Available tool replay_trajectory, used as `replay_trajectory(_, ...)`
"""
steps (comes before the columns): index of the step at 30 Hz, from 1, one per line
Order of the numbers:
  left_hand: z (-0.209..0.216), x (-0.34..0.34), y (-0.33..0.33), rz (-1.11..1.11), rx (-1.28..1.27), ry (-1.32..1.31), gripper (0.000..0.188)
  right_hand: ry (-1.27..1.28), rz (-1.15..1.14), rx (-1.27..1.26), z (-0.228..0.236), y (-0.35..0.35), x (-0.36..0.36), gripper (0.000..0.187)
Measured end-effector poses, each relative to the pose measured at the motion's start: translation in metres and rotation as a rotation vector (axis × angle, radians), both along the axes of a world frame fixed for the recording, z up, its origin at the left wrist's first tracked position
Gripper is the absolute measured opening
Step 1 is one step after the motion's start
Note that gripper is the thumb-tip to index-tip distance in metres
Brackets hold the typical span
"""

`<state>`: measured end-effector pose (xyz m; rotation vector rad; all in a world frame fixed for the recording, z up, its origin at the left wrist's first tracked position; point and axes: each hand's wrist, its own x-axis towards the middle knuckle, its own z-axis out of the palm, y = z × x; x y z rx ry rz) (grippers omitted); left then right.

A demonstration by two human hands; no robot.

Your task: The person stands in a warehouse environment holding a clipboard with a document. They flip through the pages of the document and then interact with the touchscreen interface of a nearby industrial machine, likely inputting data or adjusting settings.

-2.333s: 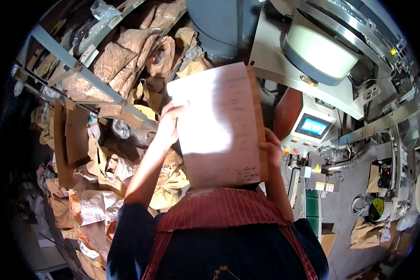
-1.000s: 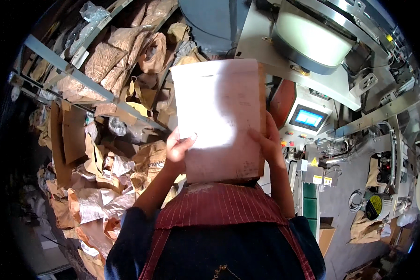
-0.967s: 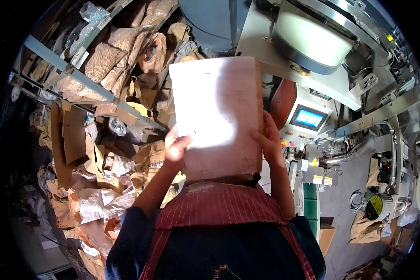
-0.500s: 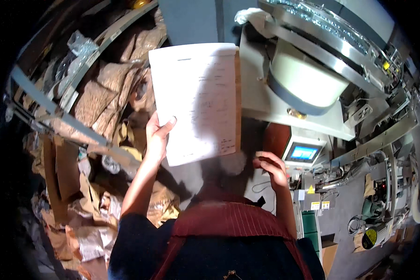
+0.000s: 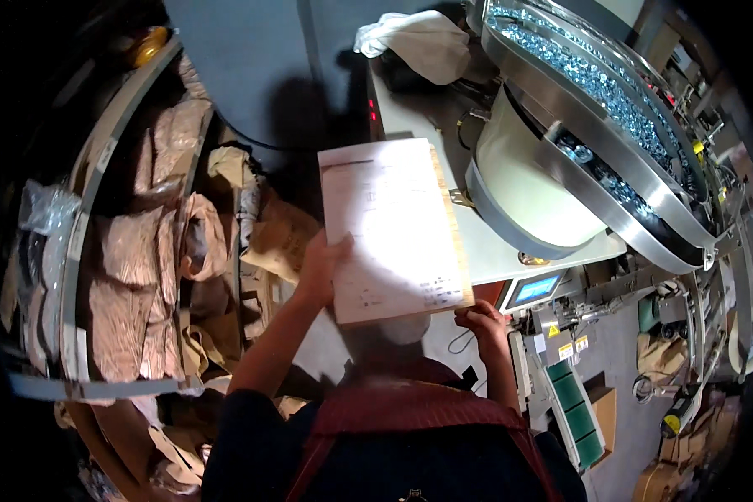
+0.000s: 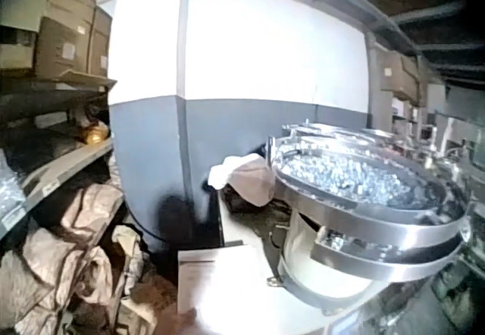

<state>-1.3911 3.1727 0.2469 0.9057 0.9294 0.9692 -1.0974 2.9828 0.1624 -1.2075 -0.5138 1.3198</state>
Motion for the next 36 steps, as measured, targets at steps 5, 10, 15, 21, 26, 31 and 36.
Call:
replay_trajectory(5,-0.017,0.025,0.011,-0.154,-0.044,-0.098,0.043,-0.081,-0.088,-0.094,0.005,0.021,-0.019,0.032)
replay_trajectory(10,-0.028,0.016,0.014,-0.298,-0.054,-0.055,0.047,-0.145,-0.055,-0.174,-0.014,0.025,-0.032,0.028)
replay_trajectory(15,-0.032,-0.009,0.010,-0.338,-0.176,-0.114,0.060,-0.212,0.065,-0.234,-0.022,0.014,-0.034,0.032)
replay_trajectory(21,-0.045,-0.016,-0.018,-0.190,-0.267,-0.129,0.073,-0.134,0.053,-0.142,-0.001,-0.012,-0.034,0.043)
replay_trajectory(26,-0.061,-0.006,-0.060,-0.003,-0.384,-0.251,0.058,-0.112,0.065,-0.018,-0.002,-0.058,-0.025,0.041)
replay_trajectory(31,-0.109,-0.008,-0.104,0.038,-0.480,-0.482,0.054,-0.307,0.023,0.169,0.048,-0.127,-0.021,0.039)
replay_trajectory(36,-0.192,0.011,-0.182,0.037,-0.399,-0.397,0.046,-0.791,-0.056,0.960,0.164,-0.194,-0.031,0.025)
